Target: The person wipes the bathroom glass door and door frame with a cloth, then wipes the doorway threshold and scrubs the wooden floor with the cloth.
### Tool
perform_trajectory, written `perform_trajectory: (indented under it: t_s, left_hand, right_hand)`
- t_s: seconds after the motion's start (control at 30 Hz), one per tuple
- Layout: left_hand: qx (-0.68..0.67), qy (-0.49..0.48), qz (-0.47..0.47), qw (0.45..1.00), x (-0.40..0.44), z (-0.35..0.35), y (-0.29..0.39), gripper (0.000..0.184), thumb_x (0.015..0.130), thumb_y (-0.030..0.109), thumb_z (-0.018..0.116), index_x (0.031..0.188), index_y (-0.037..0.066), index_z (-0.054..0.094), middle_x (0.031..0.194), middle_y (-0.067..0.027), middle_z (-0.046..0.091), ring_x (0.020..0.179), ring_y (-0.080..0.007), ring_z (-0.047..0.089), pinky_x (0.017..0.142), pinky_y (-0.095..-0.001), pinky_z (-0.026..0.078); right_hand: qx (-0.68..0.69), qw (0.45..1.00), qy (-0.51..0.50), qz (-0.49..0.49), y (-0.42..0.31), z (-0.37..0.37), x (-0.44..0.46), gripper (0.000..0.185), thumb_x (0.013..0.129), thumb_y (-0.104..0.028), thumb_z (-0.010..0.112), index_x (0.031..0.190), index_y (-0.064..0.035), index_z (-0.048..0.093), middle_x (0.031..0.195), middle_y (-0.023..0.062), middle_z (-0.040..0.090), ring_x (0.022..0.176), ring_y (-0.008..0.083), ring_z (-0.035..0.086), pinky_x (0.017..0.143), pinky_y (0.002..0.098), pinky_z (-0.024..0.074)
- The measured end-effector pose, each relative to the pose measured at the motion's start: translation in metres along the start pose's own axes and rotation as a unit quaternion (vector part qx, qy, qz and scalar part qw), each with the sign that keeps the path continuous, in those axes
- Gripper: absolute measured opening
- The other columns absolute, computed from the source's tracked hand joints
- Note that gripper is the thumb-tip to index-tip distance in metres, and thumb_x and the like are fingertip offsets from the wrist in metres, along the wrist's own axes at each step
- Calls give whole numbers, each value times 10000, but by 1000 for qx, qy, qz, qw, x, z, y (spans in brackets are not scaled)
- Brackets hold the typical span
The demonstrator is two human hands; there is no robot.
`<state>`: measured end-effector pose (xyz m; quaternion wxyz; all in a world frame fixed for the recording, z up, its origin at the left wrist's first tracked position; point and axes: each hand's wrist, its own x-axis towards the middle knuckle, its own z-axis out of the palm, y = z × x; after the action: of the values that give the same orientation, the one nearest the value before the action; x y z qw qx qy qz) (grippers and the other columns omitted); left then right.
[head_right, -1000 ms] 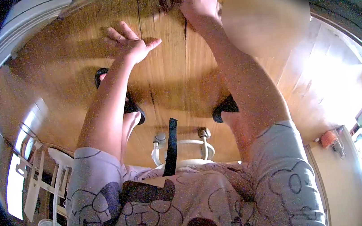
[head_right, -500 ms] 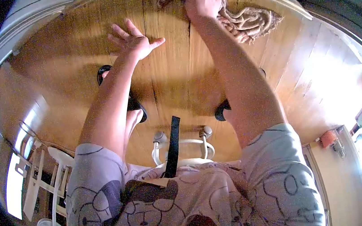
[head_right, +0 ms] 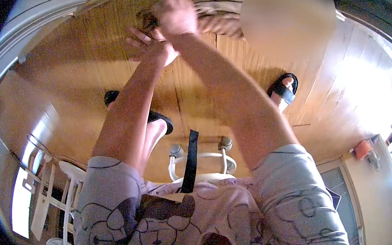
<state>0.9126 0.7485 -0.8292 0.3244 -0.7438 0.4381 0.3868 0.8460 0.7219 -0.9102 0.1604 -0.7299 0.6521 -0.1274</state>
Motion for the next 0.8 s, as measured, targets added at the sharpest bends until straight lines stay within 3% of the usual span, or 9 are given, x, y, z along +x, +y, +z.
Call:
perform_trajectory:
  t_s: [0.13,0.17,0.2,0.27,0.33,0.53,0.67,0.73,0.8]
  left_hand:
    - [-2,2,-6,1000,-2,11,14,1319,524,683,736,1460,176,-43,1440,-216,-281,1319,-451,-237,960,-741,93]
    - [-10,0,10,1000,-7,9,17,1340,517,682,740,1454,186,-79,1443,-208,-282,1321,-449,-234,966,-736,96]
    - [-16,0,23,1000,-8,6,19,1361,510,682,745,1447,196,-114,1445,-201,-282,1323,-447,-231,971,-731,98]
    - [-10,-6,11,1000,-11,1,23,1377,505,682,746,1439,200,-143,1446,-197,-283,1325,-445,-228,974,-728,103]
    - [-2,-11,-6,1000,-11,1,27,1393,500,683,748,1431,204,-171,1447,-192,-283,1326,-443,-226,977,-724,107]
    - [-2,-14,4,1000,-10,1,17,1404,500,691,742,1423,195,-193,1449,-196,-277,1328,-450,-216,963,-736,104]
    - [-50,54,91,993,6,34,2,1300,606,620,732,1433,85,-115,1437,-295,-205,1316,-506,-166,952,-743,78]
    - [-159,306,222,912,26,70,-22,1236,595,664,705,1445,98,9,1448,-324,-64,1331,-515,9,920,-754,122]
    - [-244,386,235,858,13,60,-26,1072,637,612,707,1408,88,178,1411,-350,130,1269,-525,204,919,-700,207]
  right_hand:
    - [-152,976,-58,-147,6,-65,16,234,822,-229,551,1035,-257,644,1081,25,562,1020,188,527,816,347,464]
    - [96,965,-189,157,38,-60,22,227,833,-262,550,1039,-248,644,1071,45,577,985,207,540,782,337,469]
    - [60,968,-150,194,68,-83,12,226,840,-315,559,1036,-242,647,1047,57,585,980,215,538,768,321,470]
    - [-218,975,28,-23,116,-108,-18,219,800,-349,608,967,-213,652,1005,31,582,964,233,539,824,394,432]
    - [-157,984,-65,50,120,-101,-25,244,758,-274,625,994,-219,652,1076,45,563,1020,248,502,853,441,386]
    - [-67,993,54,-86,9,-54,40,217,731,-155,581,935,-173,656,1020,73,589,956,277,553,788,413,460]
    - [-131,978,-153,-46,12,-40,36,271,835,-278,591,1103,-243,617,1117,63,573,1092,234,514,932,388,411]
    - [75,980,-176,-47,16,-66,8,373,817,-317,626,1174,-222,579,1149,72,570,1104,243,504,953,397,396]
    - [166,982,-31,-81,33,-89,-25,420,797,-333,657,1182,-190,573,1169,94,552,1129,264,476,960,419,380]
